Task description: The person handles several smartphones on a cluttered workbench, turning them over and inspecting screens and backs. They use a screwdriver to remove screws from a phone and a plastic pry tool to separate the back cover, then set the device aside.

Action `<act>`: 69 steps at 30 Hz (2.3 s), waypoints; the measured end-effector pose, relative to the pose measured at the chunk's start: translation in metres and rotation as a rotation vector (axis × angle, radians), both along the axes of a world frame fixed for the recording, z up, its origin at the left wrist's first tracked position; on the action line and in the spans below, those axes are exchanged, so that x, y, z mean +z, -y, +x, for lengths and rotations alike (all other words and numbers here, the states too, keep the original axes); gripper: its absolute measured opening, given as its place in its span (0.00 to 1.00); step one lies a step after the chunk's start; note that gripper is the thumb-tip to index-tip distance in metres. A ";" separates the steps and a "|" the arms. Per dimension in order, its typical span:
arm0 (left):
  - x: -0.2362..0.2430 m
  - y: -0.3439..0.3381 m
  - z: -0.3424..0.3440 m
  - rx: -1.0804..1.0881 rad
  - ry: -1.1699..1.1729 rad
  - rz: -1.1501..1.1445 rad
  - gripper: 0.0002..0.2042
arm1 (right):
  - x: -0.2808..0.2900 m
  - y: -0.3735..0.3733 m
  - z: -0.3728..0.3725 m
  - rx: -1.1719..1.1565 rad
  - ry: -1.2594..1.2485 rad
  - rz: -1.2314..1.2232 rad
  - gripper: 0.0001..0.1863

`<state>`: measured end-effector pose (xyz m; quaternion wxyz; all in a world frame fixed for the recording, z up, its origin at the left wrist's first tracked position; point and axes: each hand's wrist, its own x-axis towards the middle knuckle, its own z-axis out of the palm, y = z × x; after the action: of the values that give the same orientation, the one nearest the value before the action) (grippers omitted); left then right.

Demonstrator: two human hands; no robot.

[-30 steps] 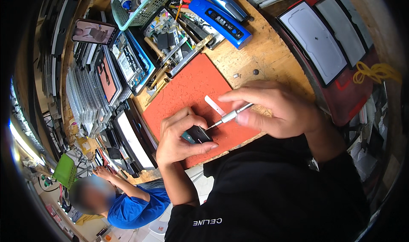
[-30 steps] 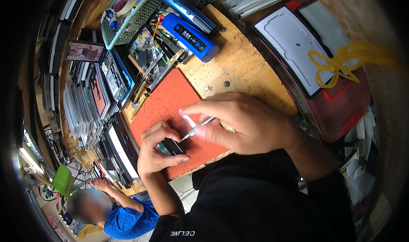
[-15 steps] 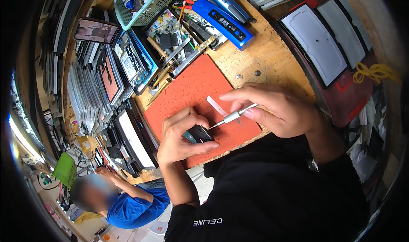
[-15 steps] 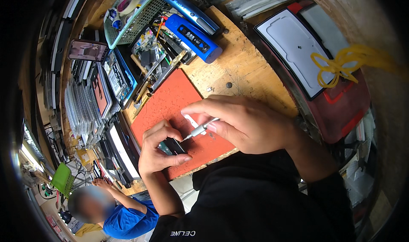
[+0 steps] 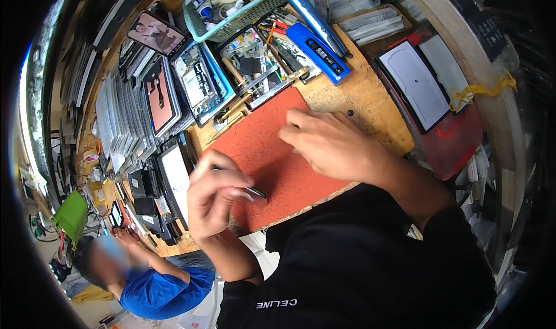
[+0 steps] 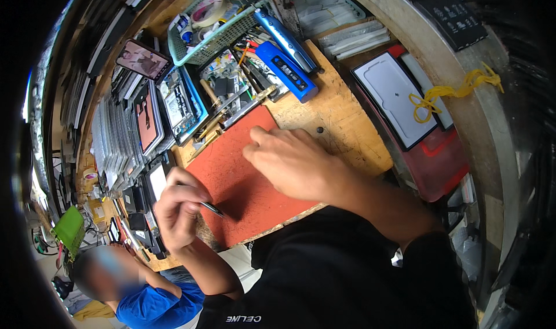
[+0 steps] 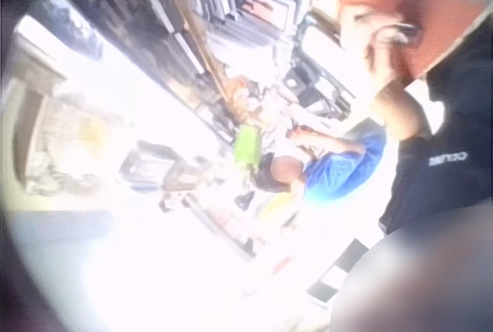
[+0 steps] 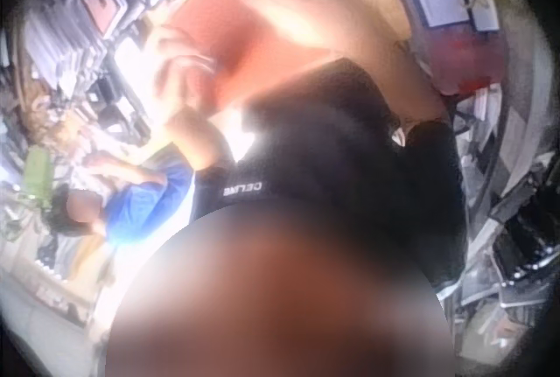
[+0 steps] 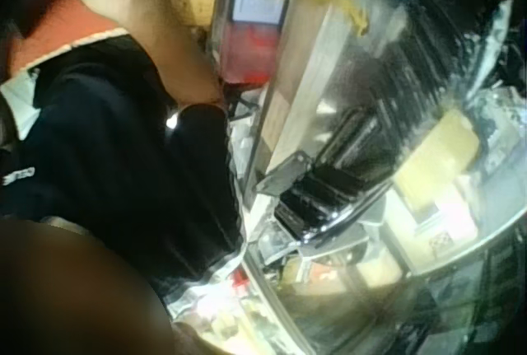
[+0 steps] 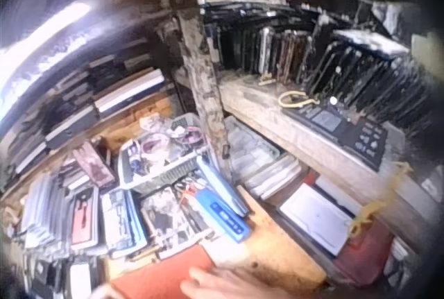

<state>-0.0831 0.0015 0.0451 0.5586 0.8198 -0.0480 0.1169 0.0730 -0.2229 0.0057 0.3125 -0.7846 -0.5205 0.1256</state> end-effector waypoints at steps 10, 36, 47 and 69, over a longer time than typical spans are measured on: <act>-0.012 0.001 -0.044 0.417 0.289 -0.139 0.07 | 0.008 -0.005 0.045 0.214 -0.010 -0.067 0.11; 0.028 -0.022 -0.106 0.320 -0.038 0.019 0.07 | 0.022 -0.049 -0.055 0.300 0.162 0.235 0.10; -0.023 -0.001 -0.095 0.282 -0.109 -0.654 0.07 | 0.031 -0.013 -0.047 0.266 0.170 0.240 0.09; -0.022 0.018 -0.068 0.345 -0.078 -0.386 0.08 | 0.017 0.010 -0.047 0.154 0.083 0.283 0.09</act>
<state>-0.1512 -0.0166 0.0229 0.6778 0.6981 0.1371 0.1857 0.0264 -0.2330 0.0232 0.3875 -0.6952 -0.6040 0.0421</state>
